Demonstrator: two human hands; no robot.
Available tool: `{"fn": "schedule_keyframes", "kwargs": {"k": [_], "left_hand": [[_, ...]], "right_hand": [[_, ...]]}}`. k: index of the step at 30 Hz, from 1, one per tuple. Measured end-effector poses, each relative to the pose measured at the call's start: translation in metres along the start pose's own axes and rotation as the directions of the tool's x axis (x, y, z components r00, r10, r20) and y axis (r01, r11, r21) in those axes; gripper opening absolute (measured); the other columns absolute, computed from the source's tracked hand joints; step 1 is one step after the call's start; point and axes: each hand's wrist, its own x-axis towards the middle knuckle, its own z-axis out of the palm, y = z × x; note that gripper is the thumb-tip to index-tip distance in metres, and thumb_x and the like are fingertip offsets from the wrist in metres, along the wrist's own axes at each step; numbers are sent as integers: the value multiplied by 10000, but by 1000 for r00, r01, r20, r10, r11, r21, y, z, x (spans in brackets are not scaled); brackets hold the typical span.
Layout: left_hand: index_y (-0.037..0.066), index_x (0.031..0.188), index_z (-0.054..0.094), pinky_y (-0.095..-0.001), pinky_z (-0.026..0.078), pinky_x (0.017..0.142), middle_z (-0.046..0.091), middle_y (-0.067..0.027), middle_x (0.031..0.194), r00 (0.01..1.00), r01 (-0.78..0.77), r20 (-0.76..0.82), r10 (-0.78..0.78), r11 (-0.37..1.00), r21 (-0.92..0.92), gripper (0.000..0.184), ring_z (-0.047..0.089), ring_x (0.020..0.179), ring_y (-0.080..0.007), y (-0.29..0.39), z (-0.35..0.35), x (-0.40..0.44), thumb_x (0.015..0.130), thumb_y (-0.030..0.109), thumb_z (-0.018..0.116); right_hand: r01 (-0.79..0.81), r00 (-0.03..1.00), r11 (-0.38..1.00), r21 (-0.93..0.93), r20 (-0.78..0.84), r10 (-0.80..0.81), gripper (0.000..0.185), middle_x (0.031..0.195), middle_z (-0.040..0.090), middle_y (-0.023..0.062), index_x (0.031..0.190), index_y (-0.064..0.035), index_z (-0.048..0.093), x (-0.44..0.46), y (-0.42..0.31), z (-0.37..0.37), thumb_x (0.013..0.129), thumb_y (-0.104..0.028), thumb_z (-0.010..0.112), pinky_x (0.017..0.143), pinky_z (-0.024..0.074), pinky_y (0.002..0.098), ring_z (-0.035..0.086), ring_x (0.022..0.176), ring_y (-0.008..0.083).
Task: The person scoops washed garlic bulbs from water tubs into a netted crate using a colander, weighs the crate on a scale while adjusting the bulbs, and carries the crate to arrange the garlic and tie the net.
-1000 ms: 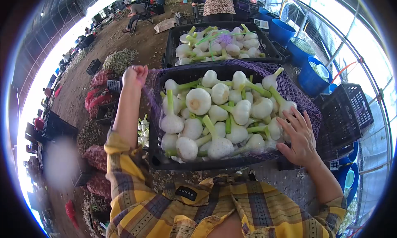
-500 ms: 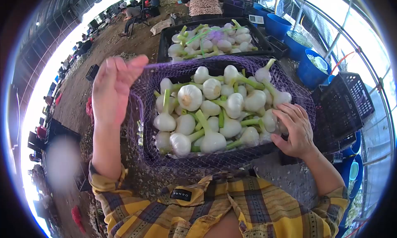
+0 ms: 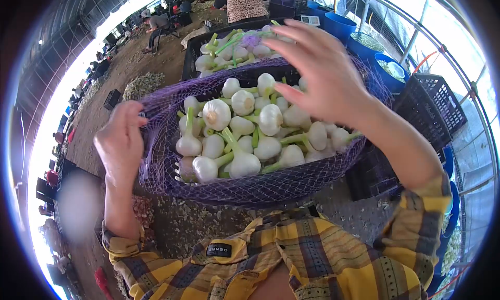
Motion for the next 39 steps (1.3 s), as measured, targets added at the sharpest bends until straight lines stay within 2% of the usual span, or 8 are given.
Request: {"fn": "schedule_keyframes", "kwargs": {"k": [4, 9, 16, 20, 23, 27, 34, 39], "left_hand": [[143, 902, 610, -352, 462, 483, 638, -63, 676, 999, -44, 34, 41, 995, 95, 87, 618, 553, -274, 18, 1, 3, 898, 222, 575], [151, 900, 633, -370, 470, 504, 633, -95, 683, 991, 33, 109, -72, 945, 325, 110, 621, 588, -301, 4, -20, -17, 896, 247, 580], [83, 909, 677, -334, 438, 496, 570, -122, 625, 889, 355, 296, -349, 934, 36, 173, 563, 494, -229, -31, -42, -53, 860, 244, 637], [10, 886, 682, -222, 369, 470, 514, -10, 548, 741, 637, 456, -493, 732, -243, 239, 473, 493, -51, -29, -39, -31, 897, 233, 598], [19, 986, 661, -173, 312, 458, 489, 41, 593, 736, 676, 440, -513, 571, -465, 290, 420, 493, -24, -33, -33, -8, 925, 285, 561], [28, 978, 654, -166, 298, 464, 514, 41, 625, 801, 591, 387, -457, 496, -636, 308, 421, 515, -20, -44, 2, 33, 914, 317, 569], [48, 966, 649, -152, 259, 459, 473, 78, 643, 840, 542, 395, -372, 571, -616, 271, 372, 513, 14, -23, 30, 64, 921, 304, 575], [49, 917, 673, -182, 371, 491, 562, 20, 648, 877, 474, 327, -351, 743, -473, 247, 477, 533, -33, -7, -8, 52, 890, 284, 599]], "right_hand": [[-131, 981, 955, -266, 103, 163, 904, 1429, 364, 153, 1455, -90, 206, 25, 42, 130, 763, -425, 682, 1083, 276, 462, 331, 1329, 325], [-353, 741, 932, 84, 633, 223, 376, 926, 678, 117, 1061, -112, 663, 48, 52, 137, 770, -350, 662, 796, 495, 382, 647, 872, 279], [-382, 917, 885, 266, -7, 399, 266, 588, 598, 34, 810, -55, 686, 68, 138, 67, 838, -315, 638, 530, 470, 292, 584, 542, 121], [-465, 866, 873, 147, 282, 414, 312, 711, 648, 67, 977, -67, 682, 30, 176, 67, 858, -350, 625, 641, 504, 294, 634, 663, 151], [-105, 962, 931, -348, -273, 7, 468, 1061, 647, 157, 1196, -72, 585, 23, 116, 48, 856, -390, 630, 852, 495, 346, 632, 992, 226], [-239, 964, 791, 563, 233, 126, 662, 1415, 387, 205, 1354, -46, 431, 27, -41, -13, 844, -411, 643, 1062, 318, 385, 415, 1281, 261], [-315, 771, 733, 603, 613, -174, 296, 727, 645, 135, 815, -18, 602, 0, -106, 56, 798, -305, 670, 614, 483, 412, 640, 656, 264], [-88, 980, 768, 634, 194, -48, 198, 606, 605, 93, 822, -59, 600, 26, -66, 42, 849, -254, 625, 525, 475, 397, 621, 551, 245]]}}
